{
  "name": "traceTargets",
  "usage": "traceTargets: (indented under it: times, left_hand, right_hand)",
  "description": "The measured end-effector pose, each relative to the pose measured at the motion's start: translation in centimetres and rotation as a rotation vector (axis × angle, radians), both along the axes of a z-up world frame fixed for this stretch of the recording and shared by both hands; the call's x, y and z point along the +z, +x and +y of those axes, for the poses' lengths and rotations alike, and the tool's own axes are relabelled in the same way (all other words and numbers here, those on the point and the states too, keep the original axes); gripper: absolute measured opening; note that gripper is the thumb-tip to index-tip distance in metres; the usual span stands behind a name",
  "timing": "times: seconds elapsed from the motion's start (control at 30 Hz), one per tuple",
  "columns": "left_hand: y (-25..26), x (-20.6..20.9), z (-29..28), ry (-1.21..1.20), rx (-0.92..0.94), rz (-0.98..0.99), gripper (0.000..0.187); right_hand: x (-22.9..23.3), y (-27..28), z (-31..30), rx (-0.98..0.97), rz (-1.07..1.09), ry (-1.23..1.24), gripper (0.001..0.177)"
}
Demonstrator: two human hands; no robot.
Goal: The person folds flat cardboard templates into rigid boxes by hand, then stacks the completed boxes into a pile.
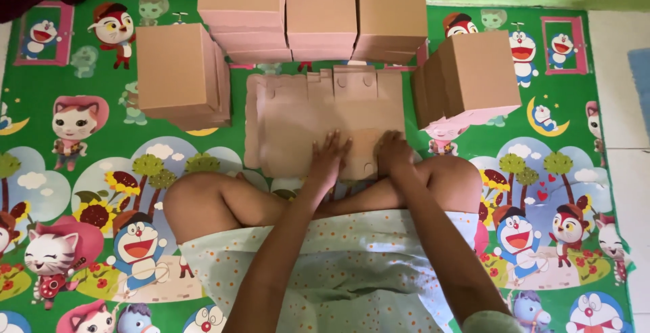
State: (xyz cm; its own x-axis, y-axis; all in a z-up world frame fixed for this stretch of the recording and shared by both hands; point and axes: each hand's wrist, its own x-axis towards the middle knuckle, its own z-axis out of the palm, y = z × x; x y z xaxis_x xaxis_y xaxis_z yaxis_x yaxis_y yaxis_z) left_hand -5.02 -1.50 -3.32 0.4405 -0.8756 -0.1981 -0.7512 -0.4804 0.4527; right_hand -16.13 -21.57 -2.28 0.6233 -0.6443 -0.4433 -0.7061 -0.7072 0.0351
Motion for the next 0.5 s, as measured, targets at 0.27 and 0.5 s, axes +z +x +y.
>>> traceTargets:
  times: [0.27,0.5]
  left_hand:
    - [0.0,0.6,-0.3,0.169,-0.115,-0.117,0.101]
    - [-0.5,1.0,0.2,0.108,-0.087,-0.121,0.087]
  right_hand:
    - [0.9,1.2,0.6,0.010,-0.008,0.016,0.067]
    - [0.6,1.1,-0.9,-0.023,0.029,0.135,0.079]
